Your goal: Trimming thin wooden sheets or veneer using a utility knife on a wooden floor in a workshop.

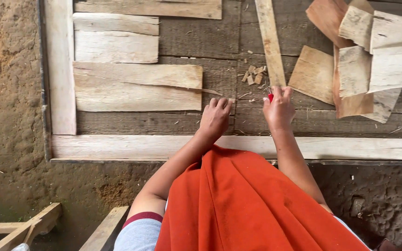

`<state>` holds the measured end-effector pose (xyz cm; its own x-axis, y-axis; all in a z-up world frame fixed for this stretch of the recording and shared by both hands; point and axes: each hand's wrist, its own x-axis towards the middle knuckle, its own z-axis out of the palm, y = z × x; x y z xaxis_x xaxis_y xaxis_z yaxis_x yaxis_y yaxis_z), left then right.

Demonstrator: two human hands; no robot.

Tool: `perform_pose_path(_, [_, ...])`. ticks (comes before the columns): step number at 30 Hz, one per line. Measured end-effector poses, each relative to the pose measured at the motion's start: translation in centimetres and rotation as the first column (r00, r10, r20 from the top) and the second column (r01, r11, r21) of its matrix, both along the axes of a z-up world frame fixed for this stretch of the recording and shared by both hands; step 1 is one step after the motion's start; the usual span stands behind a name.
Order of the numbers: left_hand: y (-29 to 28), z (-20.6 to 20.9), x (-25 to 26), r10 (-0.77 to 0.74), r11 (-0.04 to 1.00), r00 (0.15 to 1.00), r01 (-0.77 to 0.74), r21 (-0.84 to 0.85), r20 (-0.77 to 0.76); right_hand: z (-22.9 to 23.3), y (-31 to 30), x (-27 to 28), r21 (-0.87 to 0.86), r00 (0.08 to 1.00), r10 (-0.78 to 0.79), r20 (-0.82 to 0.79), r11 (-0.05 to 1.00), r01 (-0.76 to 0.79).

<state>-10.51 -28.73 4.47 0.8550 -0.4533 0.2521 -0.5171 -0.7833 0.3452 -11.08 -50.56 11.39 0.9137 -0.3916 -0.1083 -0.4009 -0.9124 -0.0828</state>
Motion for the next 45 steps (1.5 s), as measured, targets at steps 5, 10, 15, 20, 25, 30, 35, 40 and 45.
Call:
perform_pose_path(5, [-3.7,2.1,0.1,0.119,0.992,0.987,-0.115,0.043,-0.104,-2.1,-5.7,-0.3,0.056,0.999,0.019,-0.045,0.998,-0.017])
perform_pose_path(10, [-6.3,-2.3,0.1,0.211,0.978,0.964,-0.207,0.042,-0.162,-2.2,-7.7,0.4,0.115,0.995,0.087,-0.054,0.990,-0.080])
perform_pose_path(15, [-7.7,-2.5,0.2,0.177,0.953,0.983,-0.182,-0.241,-0.039,-0.9,-5.9,1.9,0.241,0.946,0.314,0.075,0.915,-0.323])
perform_pose_path(20, [-1.2,1.8,1.5,0.476,0.877,0.876,-0.467,-0.112,0.072,-3.0,-1.8,3.4,0.380,0.873,0.479,0.093,0.793,-0.476])
perform_pose_path(25, [6.0,3.1,2.0,0.713,0.683,0.632,-0.724,0.096,-0.304,-2.7,4.0,4.8,0.378,0.828,0.559,0.038,0.759,-0.530])
perform_pose_path(30, [10.6,2.2,3.0,0.708,0.677,0.564,-0.713,0.181,-0.425,-4.7,7.9,6.3,0.350,0.825,0.564,-0.030,0.779,-0.520])
perform_pose_path(35, [13.6,1.6,4.4,0.723,0.656,0.540,-0.731,0.185,-0.431,-6.1,10.0,7.0,0.319,0.827,0.562,0.012,0.782,-0.536])
perform_pose_path(40, [15.3,0.8,5.1,0.717,0.652,0.525,-0.738,0.176,-0.459,-8.1,10.2,7.5,0.280,0.824,0.562,0.063,0.783,-0.555])
perform_pose_path(45, [15.4,0.8,5.2,0.719,0.648,0.503,-0.736,0.199,-0.480,-8.8,10.7,7.5,0.222,0.829,0.553,0.082,0.801,-0.556])
